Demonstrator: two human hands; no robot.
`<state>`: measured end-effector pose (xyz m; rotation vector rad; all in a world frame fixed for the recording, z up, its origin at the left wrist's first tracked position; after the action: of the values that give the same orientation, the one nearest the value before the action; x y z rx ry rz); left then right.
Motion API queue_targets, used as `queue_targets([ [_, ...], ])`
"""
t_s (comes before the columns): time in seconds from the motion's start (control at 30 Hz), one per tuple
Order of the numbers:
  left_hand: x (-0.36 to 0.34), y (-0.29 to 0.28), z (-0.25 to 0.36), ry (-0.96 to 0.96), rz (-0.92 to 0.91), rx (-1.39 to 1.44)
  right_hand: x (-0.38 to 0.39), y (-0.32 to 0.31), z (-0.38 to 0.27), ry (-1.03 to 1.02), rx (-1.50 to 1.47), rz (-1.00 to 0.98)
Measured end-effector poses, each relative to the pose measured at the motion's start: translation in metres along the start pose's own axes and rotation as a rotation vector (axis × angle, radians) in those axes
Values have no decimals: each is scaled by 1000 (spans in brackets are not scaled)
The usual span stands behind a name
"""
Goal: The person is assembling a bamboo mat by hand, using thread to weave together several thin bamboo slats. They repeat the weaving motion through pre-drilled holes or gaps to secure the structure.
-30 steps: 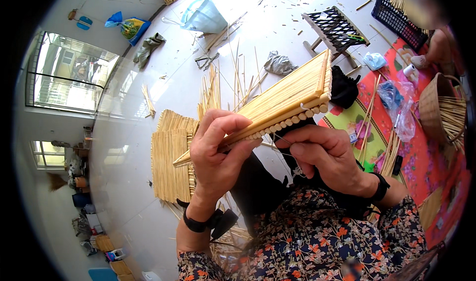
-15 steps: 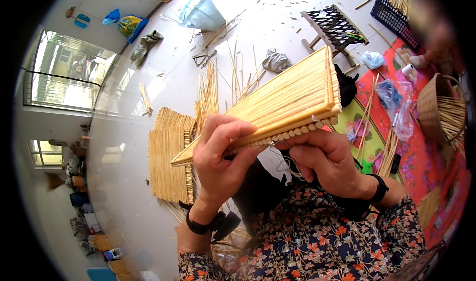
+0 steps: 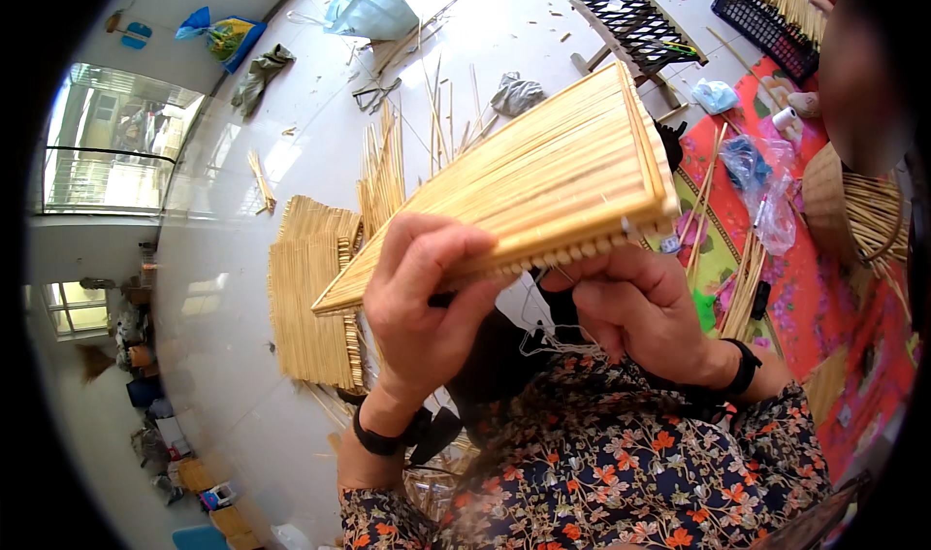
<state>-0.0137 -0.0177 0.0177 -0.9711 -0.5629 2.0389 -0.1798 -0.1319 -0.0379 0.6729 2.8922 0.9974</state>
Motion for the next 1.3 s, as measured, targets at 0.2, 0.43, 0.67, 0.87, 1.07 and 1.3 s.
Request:
queue_targets([
  [0.2, -36, -30, -29, -167, 43, 265, -35, 21, -19, -106, 35, -43],
  [0.43, -46, -51, -43, -194, 46, 430, -67, 48, -43, -213, 46, -113],
  [0.67, -49, -51, -46, -190, 40, 417, -81, 54, -47, -224, 93, -170],
  [0.87, -48, -49, -45, -190, 26, 435, -84, 53, -47, -208, 121, -159],
  [1.07, -46, -51, -42, -181, 28, 410, -84, 53, -43, -196, 116, -151],
  [1.3, -35, -43, -32, -196, 69, 311, -79, 49, -39, -128, 133, -122],
])
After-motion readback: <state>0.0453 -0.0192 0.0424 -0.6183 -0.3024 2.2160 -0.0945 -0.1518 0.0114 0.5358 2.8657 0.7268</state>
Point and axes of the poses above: each hand's wrist, its own x-axis away from the middle knuckle, its own y-axis out of the palm, z = x × y, the point moved 5 cm from there along -x, towards the middle knuckle, and after that the axes turned 8 degrees about -x, right-handed, at the moved point
